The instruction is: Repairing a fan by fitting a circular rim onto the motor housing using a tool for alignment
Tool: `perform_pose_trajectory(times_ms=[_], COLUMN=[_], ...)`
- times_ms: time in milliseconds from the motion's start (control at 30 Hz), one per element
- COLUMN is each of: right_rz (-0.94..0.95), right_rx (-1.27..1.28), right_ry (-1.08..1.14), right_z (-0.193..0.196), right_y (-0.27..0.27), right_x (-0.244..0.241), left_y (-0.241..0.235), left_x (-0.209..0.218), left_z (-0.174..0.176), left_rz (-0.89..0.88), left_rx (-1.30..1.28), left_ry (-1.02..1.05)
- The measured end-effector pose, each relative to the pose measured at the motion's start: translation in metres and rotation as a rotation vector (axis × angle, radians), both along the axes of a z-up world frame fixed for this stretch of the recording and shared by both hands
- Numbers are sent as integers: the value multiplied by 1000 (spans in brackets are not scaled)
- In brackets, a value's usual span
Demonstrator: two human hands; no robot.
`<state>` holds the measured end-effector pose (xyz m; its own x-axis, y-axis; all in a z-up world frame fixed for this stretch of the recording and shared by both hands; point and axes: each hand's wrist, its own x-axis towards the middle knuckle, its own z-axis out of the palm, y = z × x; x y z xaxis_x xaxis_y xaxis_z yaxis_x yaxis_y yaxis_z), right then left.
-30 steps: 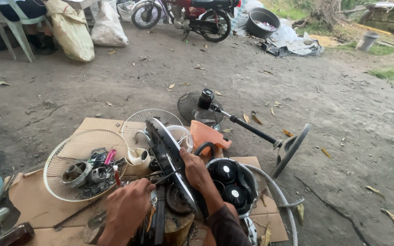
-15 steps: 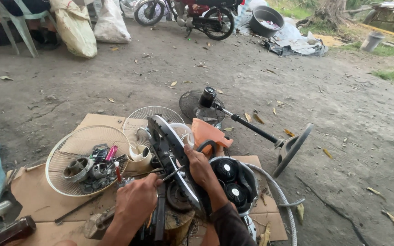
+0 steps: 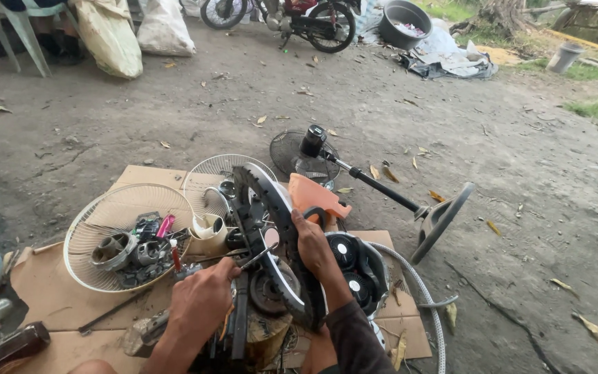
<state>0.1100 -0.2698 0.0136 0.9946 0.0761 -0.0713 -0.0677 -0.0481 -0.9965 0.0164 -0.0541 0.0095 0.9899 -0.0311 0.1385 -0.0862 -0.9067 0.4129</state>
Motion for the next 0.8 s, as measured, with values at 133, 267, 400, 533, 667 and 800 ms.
perform_pose_trajectory(times_ms=[133, 267, 400, 533, 667, 800], right_rz=[-14, -13, 18, 35, -143, -153], right_rx=[4, 42, -141, -336, -462, -563], right_ry=[4, 25, 17, -105, -176, -110], right_z=[-2, 4, 22, 15, 17, 30], right_y=[-2, 0, 2, -10, -1, 9], right_x=[0, -2, -12, -14, -27, -37], left_y=[-3, -11, -21, -15, 26, 43], left_x=[4, 9, 7, -3, 9, -11], left_z=[-8, -13, -2, -4, -300, -383], left_rz=[-23, -1, -84, 64, 191, 362], left_rx=[-19, -197, -481, -559, -720, -762], left_ry=[-61, -139, -132, 112, 490, 211])
